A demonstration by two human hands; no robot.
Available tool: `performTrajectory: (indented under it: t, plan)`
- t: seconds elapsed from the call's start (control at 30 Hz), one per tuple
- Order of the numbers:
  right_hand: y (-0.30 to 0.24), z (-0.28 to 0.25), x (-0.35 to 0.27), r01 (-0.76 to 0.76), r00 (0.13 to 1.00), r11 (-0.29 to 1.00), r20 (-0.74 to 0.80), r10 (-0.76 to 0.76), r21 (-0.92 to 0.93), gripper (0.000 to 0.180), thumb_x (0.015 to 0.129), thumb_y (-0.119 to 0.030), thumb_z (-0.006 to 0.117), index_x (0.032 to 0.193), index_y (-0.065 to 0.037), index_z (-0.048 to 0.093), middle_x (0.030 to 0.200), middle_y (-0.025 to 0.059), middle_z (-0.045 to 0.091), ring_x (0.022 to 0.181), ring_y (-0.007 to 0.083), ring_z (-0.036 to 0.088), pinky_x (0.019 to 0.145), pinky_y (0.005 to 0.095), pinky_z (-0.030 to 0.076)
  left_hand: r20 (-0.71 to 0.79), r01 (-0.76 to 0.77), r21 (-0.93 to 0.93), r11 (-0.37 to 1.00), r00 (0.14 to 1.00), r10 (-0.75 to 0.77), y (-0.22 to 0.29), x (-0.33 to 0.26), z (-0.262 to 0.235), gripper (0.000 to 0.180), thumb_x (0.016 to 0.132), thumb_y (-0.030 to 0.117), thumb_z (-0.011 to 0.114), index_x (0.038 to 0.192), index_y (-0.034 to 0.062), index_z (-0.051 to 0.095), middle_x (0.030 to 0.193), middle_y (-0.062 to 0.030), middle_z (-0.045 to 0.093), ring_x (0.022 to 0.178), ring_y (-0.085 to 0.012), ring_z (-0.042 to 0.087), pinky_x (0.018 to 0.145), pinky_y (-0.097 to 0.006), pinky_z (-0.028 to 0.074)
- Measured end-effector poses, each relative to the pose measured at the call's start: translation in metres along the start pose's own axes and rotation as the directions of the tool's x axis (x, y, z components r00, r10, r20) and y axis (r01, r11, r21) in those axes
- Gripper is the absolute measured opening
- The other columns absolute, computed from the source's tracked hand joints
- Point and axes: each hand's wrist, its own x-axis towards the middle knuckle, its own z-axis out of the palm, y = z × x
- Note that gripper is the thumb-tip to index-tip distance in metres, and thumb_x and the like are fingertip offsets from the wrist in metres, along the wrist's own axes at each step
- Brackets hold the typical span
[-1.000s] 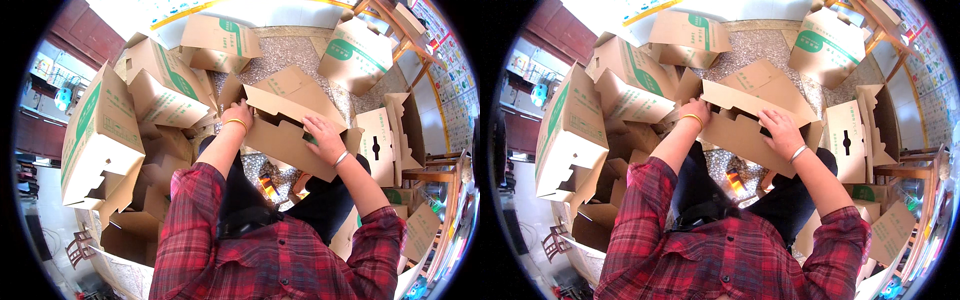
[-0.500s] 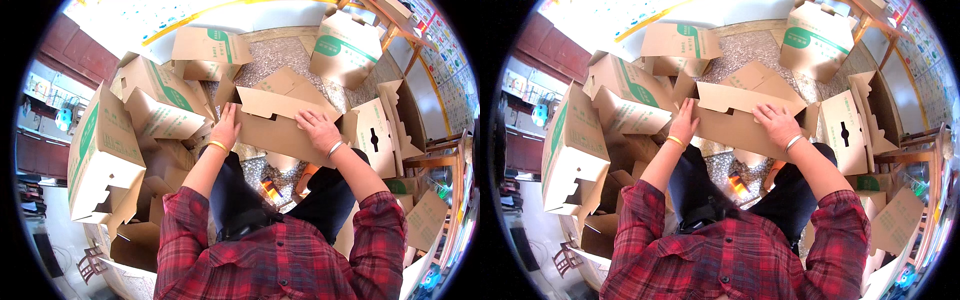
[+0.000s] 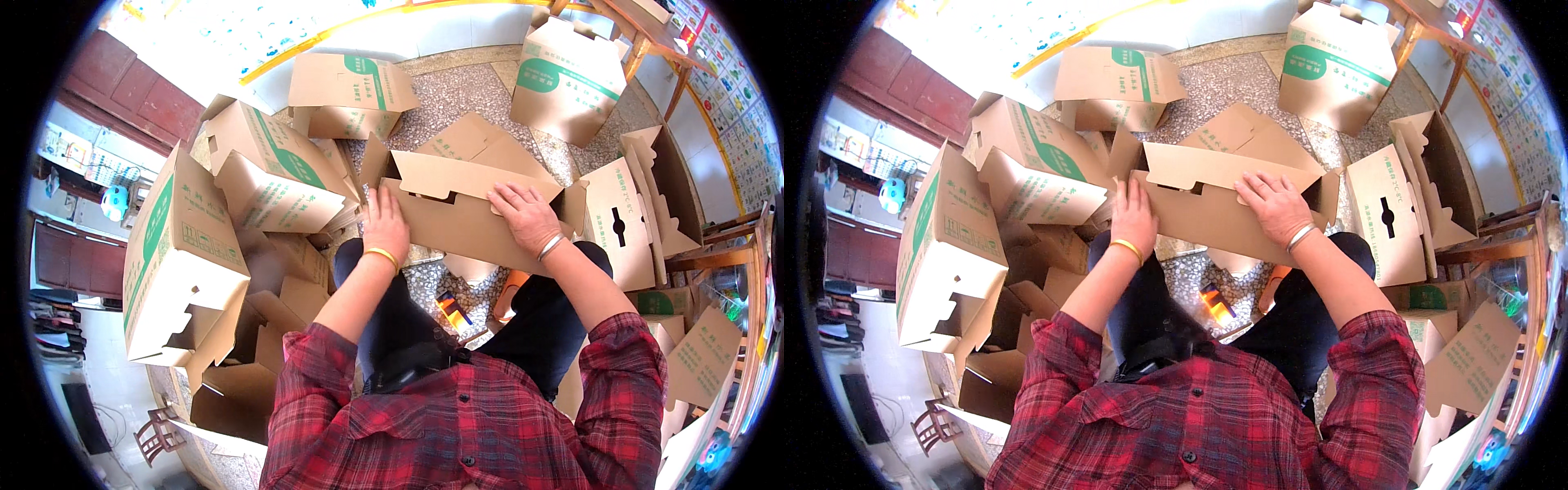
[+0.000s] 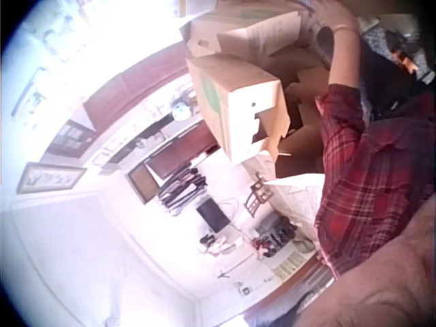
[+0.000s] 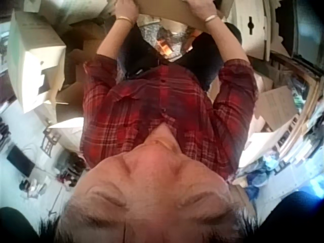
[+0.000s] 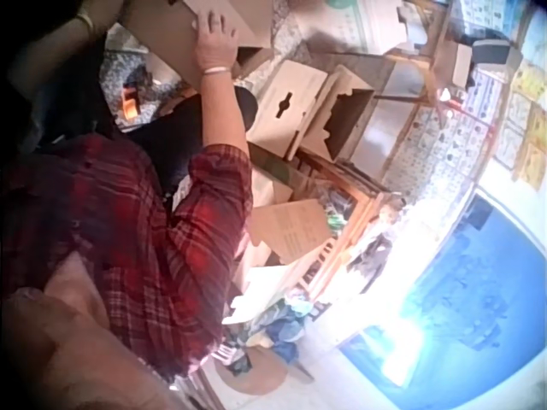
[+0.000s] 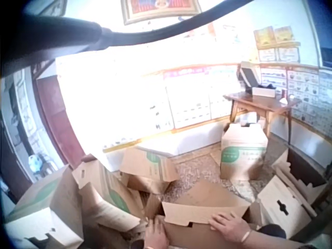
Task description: The person sits on the floor and assembles flat-packed cardboard boxes. They fold the flaps and tuck the tabs to form the box structure, then place the finished boxes into a pile.
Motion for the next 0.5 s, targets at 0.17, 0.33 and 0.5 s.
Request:
performTrajectory:
  t: [0.17, 0.33, 0.5]
  plan:
    - [0.003, 0.003, 0.005, -0.049, 0.998, 0.998, 0.041, 0.047, 0.038, 0.04, 0.086, -0.021, 0.046, 0.126, -0.016, 0.049, 0.13, 0.0068, 0.05, 0.117, 0.0247, 0.048, 0.096, 0.0452, 0.039, 0.041, -0.308, -0.216, 0.927, 0.945, 0.323, 0.046, -0.019, -0.025, 0.076, 0.076, 0.04, 0.063, 0.134, -0.0003, 0.035, 0.145, -0.0214, 0.022, 0.134, -0.0376, 0.021, 0.107, -0.049, 0.023]
    - [0.007, 0.004, 0.003, -0.057, 0.997, 0.991, 0.067, 0.049, 0.124, 0.041, 0.084, -0.016, 0.049, 0.125, -0.013, 0.05, 0.128, 0.0084, 0.051, 0.117, 0.0262, 0.048, 0.097, 0.0424, 0.038, -0.067, -0.494, -0.294, 0.818, 0.865, 0.498, 0.069, -0.02, -0.024, 0.084, 0.07, 0.041, 0.069, 0.137, 0.0069, 0.033, 0.147, -0.0178, 0.018, 0.135, -0.0366, 0.018, 0.107, -0.051, 0.023]
    - [0.023, 0.0, 0.018, -0.122, 0.992, 0.93, 0.082, 0.1, 0.346, 0.037, 0.083, -0.011, 0.053, 0.119, -0.009, 0.055, 0.123, 0.0121, 0.054, 0.115, 0.03, 0.049, 0.098, 0.038, 0.037, -0.011, -0.475, -0.223, 0.851, 0.875, 0.485, 0.066, -0.014, -0.026, 0.089, 0.067, 0.04, 0.071, 0.139, 0.0072, 0.03, 0.148, -0.0176, 0.015, 0.135, -0.0364, 0.018, 0.106, -0.052, 0.023]
